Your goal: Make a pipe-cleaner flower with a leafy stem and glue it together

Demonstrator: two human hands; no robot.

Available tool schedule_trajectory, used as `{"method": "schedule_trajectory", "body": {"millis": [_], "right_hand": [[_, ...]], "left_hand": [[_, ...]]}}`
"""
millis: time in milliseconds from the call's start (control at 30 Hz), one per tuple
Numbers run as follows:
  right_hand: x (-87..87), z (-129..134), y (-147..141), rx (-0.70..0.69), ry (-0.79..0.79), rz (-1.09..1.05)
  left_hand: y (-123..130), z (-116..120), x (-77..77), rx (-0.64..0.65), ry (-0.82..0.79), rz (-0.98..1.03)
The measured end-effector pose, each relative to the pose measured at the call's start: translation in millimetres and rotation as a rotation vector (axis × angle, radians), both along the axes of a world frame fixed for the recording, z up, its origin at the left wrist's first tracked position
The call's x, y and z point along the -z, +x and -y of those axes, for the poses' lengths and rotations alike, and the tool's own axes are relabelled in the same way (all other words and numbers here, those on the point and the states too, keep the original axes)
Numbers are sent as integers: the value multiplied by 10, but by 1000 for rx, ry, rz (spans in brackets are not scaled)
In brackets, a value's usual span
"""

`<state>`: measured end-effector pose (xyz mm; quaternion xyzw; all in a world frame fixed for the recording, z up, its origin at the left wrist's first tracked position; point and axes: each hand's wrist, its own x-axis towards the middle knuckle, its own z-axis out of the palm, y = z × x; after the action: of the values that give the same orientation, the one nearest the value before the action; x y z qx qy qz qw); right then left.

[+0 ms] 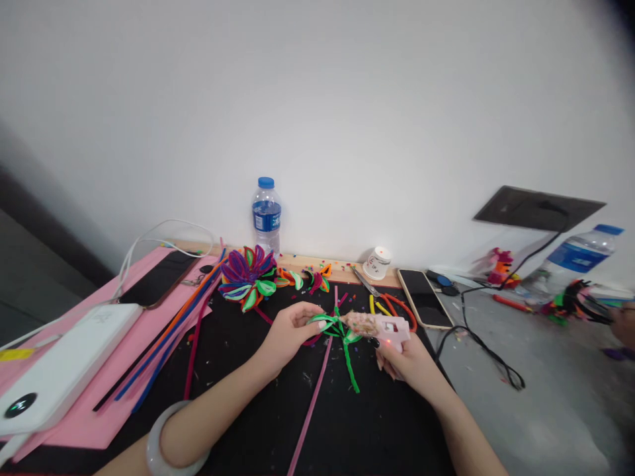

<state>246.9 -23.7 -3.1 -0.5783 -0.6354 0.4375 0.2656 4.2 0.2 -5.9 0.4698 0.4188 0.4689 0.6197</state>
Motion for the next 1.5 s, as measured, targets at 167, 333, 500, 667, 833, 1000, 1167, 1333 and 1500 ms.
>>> {"method": "schedule_trajectory", "body": {"millis": [167,333,500,667,833,1000,1167,1333,1500], "right_hand": [[3,-2,9,8,4,-7],[32,-20,25,27,23,22],[26,-23,33,84,62,29],[-49,11,11,91,94,-26],[-92,40,-29,53,53,-66],[-100,48,-31,19,3,-67],[-50,41,-8,22,4,-73],[1,28,2,41,-19,-72],[-3,31,12,74,-13,-81]], "left_hand": [[1,3,-9,10,-11,4],[8,-3,-22,14,-24,4],[3,2,-7,11,-3,21],[-1,7,1,8,-38,37],[-4,9,-23,4,-57,56],[-7,11,-27,12,-57,52],[0,18,-52,28,-83,43],[7,21,-73,49,-99,54],[-1,15,-49,60,-82,61]]}}
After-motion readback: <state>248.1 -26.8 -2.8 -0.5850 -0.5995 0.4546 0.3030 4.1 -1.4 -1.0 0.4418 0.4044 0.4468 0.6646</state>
